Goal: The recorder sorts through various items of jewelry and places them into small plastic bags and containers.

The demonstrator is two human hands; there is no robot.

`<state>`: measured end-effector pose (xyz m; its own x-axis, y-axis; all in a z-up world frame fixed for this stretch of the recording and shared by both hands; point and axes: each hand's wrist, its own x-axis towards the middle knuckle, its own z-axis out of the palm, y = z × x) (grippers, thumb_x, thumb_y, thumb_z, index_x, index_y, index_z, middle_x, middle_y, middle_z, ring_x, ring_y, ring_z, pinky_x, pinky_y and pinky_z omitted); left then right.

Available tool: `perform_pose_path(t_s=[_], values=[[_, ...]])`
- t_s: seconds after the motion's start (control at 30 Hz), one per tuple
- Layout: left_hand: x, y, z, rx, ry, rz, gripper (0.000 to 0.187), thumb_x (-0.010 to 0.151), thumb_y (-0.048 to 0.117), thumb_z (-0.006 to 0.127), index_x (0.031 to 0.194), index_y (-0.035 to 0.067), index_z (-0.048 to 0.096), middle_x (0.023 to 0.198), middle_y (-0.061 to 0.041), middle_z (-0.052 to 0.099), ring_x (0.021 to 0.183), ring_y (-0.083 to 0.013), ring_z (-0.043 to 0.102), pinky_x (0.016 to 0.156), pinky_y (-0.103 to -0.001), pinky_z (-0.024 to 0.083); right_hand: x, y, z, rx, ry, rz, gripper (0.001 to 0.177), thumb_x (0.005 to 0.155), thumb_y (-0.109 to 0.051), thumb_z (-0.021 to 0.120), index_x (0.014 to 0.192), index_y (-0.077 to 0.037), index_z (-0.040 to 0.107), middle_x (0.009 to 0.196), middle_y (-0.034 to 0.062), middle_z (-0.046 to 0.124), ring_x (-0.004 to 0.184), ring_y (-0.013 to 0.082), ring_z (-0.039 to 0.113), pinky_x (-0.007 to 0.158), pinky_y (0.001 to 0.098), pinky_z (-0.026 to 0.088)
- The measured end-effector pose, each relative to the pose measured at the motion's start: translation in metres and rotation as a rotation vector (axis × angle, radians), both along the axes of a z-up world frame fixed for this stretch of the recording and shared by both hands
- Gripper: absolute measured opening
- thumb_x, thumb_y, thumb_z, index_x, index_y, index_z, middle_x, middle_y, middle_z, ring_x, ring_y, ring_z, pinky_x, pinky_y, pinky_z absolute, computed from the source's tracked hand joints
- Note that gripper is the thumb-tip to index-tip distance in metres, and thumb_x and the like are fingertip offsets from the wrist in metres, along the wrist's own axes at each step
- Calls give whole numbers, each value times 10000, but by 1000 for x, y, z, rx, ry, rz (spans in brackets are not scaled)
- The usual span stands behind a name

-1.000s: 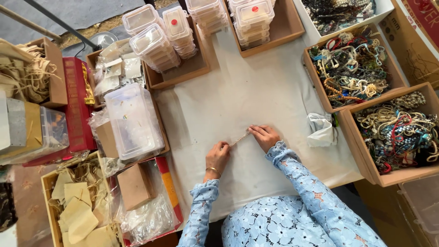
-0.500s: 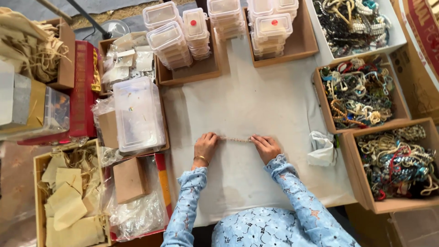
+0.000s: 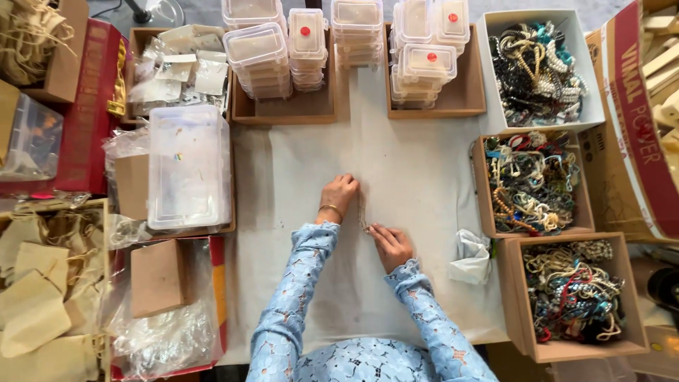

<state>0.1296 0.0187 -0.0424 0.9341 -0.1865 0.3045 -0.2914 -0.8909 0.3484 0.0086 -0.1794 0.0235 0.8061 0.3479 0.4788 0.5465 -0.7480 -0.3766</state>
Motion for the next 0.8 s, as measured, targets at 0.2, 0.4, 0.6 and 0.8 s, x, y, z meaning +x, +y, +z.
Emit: perform_pose_path(t_s=[0.2,0.4,0.6,0.8], values=[[29,-70,-39,-34,65,-104,57,823,106,673,854,117,720,1002,-78,673,970,-274,694,744,-401,603,-1,1,3,-16,20,-1,303,854,-43,726,1145,-107,779,1218,13,747,1019,222,665,896,351,568],[-18,-184,-43,-170,657,-417,151,940,247,699,1075,184,726,1149,-102,723,1064,-340,706,906,-447,564,9,-45,-116,-234,1,52,346,879,-120,622,1211,-41,675,1298,107,672,1173,267,638,984,367,525],[-128,-149,119,-397,191,-543,115,884,255,686,972,252,760,1105,-49,722,980,-362,701,937,-554,495,-6,-23,-70,-133,157,-35,370,1013,-266,544,1358,-201,661,1384,-56,668,1202,188,621,1054,308,508],[-145,-78,55,-913,66,160,232,866,61,642,1027,176,764,1083,-58,731,998,-288,717,825,-366,597,-2,-26,-77,-87,28,-29,349,791,-3,713,1123,-100,756,1173,39,745,1082,267,672,916,356,579]])
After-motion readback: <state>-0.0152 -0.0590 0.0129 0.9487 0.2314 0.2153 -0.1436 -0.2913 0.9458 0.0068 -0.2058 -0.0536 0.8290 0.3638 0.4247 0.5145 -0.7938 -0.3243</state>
